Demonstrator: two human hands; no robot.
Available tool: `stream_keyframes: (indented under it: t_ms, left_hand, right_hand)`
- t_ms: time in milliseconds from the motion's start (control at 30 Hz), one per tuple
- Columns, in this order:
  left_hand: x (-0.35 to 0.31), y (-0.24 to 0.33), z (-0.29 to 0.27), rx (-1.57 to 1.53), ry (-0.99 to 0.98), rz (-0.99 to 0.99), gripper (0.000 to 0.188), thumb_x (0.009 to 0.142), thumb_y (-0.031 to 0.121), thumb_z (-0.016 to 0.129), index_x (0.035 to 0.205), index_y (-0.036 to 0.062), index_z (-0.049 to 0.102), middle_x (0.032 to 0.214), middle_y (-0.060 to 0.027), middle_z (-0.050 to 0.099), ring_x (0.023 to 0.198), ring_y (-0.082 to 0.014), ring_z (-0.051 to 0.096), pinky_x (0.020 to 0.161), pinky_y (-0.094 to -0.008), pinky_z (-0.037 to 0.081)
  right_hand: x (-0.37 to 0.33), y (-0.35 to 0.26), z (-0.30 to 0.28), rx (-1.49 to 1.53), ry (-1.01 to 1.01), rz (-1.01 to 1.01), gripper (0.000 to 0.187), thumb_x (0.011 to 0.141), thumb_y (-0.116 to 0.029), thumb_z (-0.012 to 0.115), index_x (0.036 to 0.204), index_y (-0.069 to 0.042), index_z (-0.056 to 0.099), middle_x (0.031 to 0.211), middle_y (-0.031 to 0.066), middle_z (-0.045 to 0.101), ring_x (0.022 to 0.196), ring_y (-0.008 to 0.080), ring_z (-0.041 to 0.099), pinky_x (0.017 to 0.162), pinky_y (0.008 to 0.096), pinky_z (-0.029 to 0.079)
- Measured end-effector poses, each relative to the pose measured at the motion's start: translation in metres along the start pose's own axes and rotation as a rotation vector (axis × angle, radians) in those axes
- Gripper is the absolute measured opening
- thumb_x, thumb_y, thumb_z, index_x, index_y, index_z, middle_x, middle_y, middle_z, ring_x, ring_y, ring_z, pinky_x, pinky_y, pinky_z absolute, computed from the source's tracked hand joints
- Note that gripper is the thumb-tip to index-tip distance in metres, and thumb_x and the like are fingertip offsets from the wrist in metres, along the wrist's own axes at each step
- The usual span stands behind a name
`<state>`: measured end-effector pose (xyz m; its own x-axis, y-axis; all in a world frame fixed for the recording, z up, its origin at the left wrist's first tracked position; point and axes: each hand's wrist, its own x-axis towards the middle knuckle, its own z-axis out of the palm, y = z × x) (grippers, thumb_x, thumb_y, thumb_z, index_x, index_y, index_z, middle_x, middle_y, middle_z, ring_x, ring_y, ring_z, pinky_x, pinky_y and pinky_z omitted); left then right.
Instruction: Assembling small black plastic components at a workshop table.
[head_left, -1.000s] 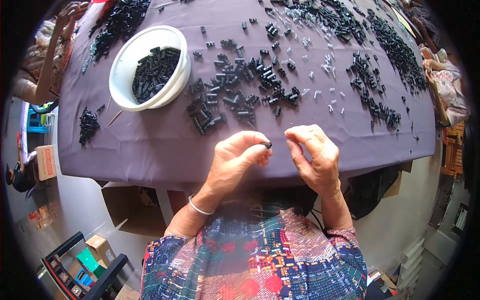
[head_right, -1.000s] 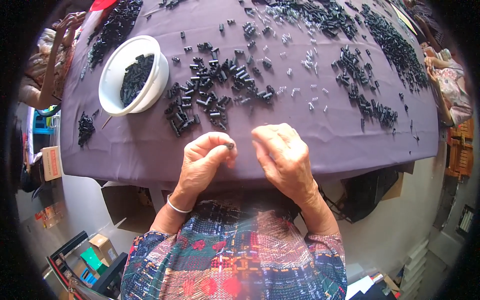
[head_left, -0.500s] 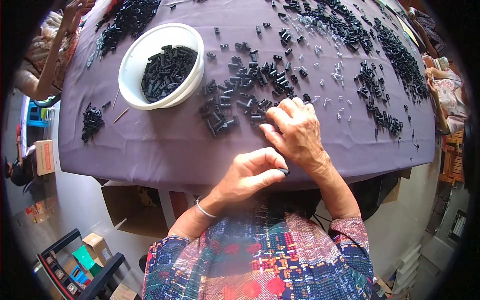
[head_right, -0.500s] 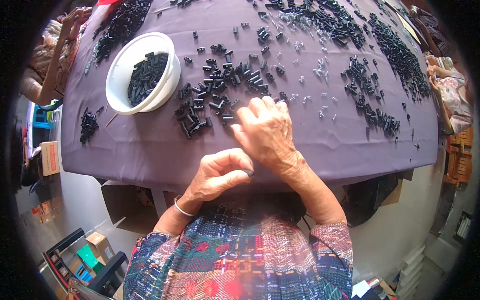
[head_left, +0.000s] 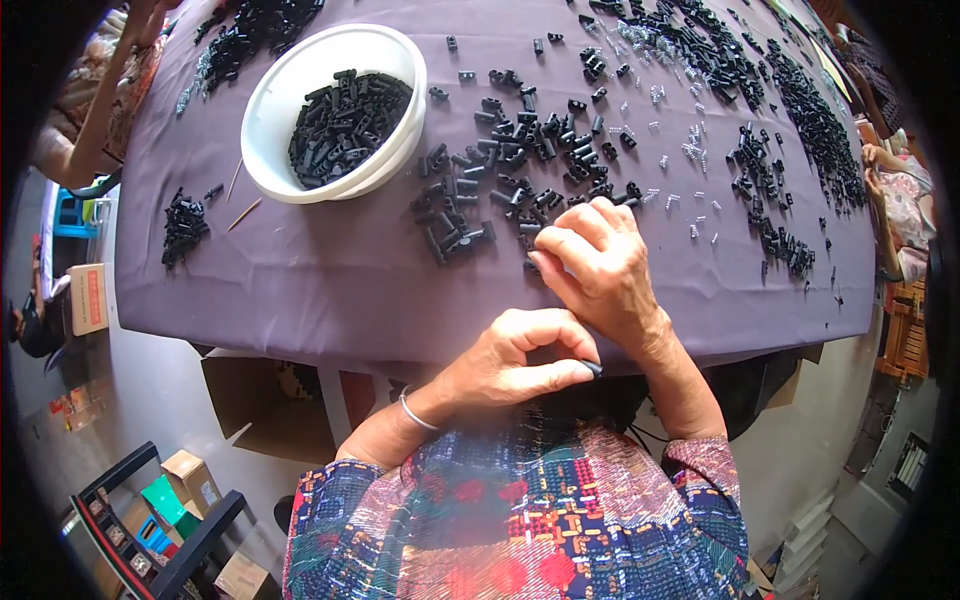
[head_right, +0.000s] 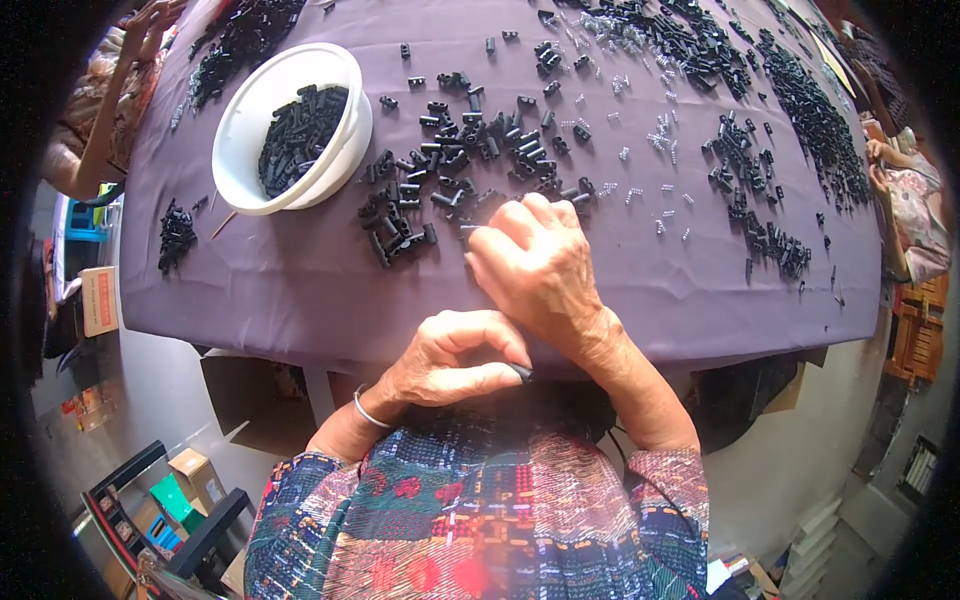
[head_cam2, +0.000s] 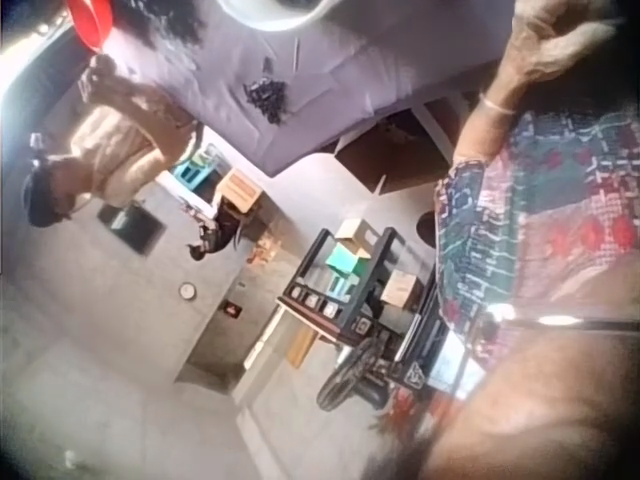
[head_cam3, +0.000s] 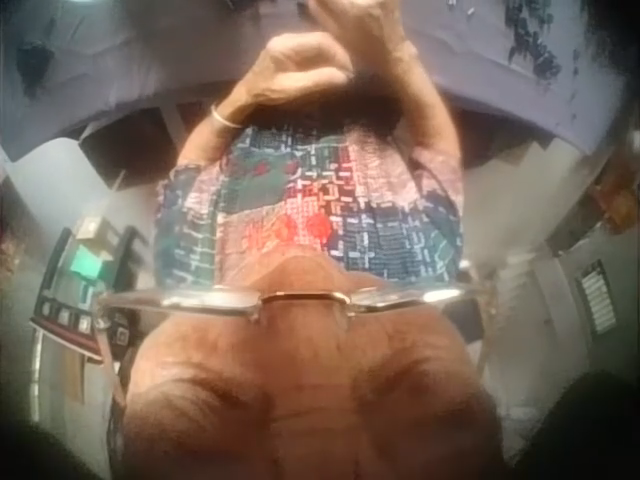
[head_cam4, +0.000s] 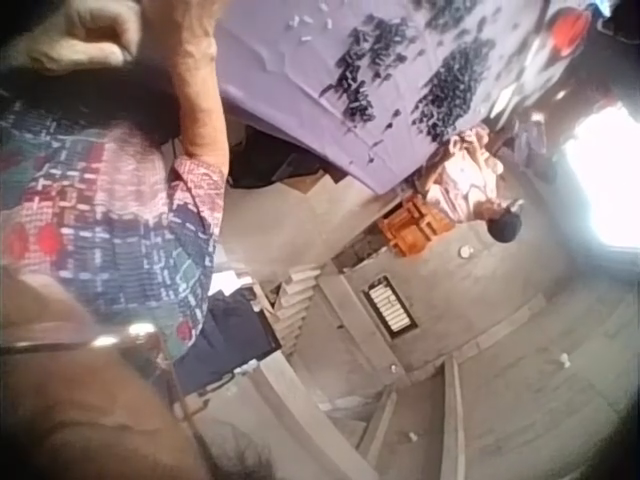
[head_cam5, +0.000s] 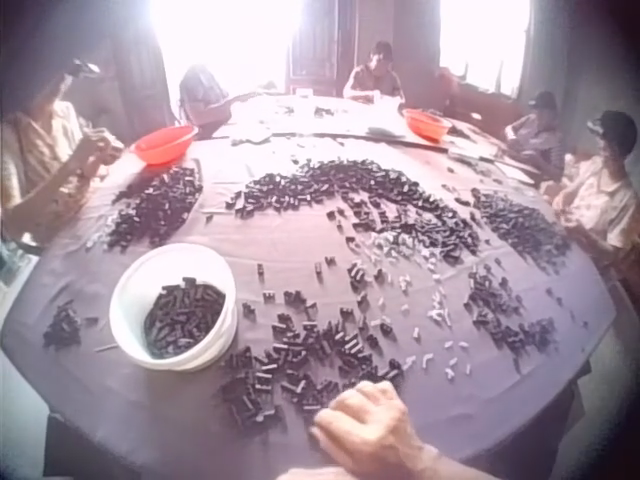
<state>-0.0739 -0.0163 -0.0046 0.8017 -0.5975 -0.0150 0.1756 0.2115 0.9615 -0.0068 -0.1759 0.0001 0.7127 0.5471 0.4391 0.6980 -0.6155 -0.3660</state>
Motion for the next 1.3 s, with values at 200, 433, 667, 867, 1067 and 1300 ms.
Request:
stream_keyframes:
  t_ms: [200, 433, 667, 867, 1067, 1300]
  left_hand:
    - [0.001, 0.000, -0.001, 0.067, -0.081, 0.046, 0.015, 0.084, 0.011, 0.071, 0.092, -0.0003, 0.067, 0.086, -0.0082, 0.067, 0.082, -0.0173, 0.063, 0.076, -0.0296, 0.049]
    - [0.002, -0.006, 0.001, 0.038, -0.048, 0.099, 0.014, 0.085, 0.011, 0.070, 0.092, -0.0006, 0.065, 0.084, -0.0071, 0.065, 0.081, -0.0157, 0.061, 0.075, -0.0291, 0.048]
    - [0.002, 0.003, 0.006, -0.124, 0.141, -0.129, 0.008, 0.084, -0.002, 0.067, 0.091, -0.0019, 0.066, 0.089, -0.0050, 0.064, 0.084, -0.0120, 0.060, 0.077, -0.0266, 0.048]
    - [0.010, -0.013, 0.003, -0.298, 0.362, -0.045, 0.013, 0.089, 0.002, 0.065, 0.102, -0.0018, 0.065, 0.090, -0.0044, 0.066, 0.081, -0.0107, 0.062, 0.076, -0.0256, 0.051]
    - [0.015, -0.017, 0.012, -0.287, 0.491, -0.022, 0.016, 0.092, 0.006, 0.065, 0.105, -0.0018, 0.064, 0.087, -0.0055, 0.067, 0.079, -0.0111, 0.062, 0.074, -0.0249, 0.051]
    - [0.015, -0.016, 0.020, -0.235, 0.552, -0.018, 0.017, 0.092, 0.007, 0.065, 0.106, -0.0022, 0.064, 0.089, -0.0053, 0.067, 0.080, -0.0103, 0.062, 0.074, -0.0243, 0.052]
  right_hand:
    - [0.017, -0.003, 0.010, -0.177, -0.137, -0.031, 0.016, 0.071, -0.020, 0.074, 0.080, -0.011, 0.064, 0.081, 0.0020, 0.056, 0.082, 0.0213, 0.054, 0.075, 0.0369, 0.038]
    - [0.012, 0.005, -0.001, -0.136, -0.071, -0.003, 0.016, 0.068, -0.010, 0.071, 0.080, -0.011, 0.061, 0.084, 0.0036, 0.057, 0.082, 0.0230, 0.055, 0.073, 0.0378, 0.040]
    - [-0.023, 0.014, -0.019, 0.356, 0.063, 0.300, 0.021, 0.072, 0.008, 0.067, 0.089, -0.002, 0.062, 0.080, 0.0059, 0.061, 0.066, 0.0138, 0.061, 0.060, 0.0268, 0.050]
    - [-0.030, 0.016, -0.016, 0.407, 0.209, 0.302, 0.022, 0.075, 0.011, 0.066, 0.093, 0.000, 0.065, 0.081, 0.0065, 0.064, 0.072, 0.0122, 0.060, 0.069, 0.0243, 0.050]
    - [-0.039, 0.013, -0.023, 0.783, 0.247, 0.444, 0.017, 0.077, 0.008, 0.069, 0.093, -0.001, 0.068, 0.088, 0.0057, 0.066, 0.079, 0.0123, 0.061, 0.071, 0.0256, 0.050]
    - [-0.051, -0.017, -0.029, 1.034, 0.329, 0.702, 0.017, 0.077, 0.007, 0.071, 0.092, -0.001, 0.069, 0.090, 0.0062, 0.066, 0.084, 0.0144, 0.063, 0.076, 0.0254, 0.049]
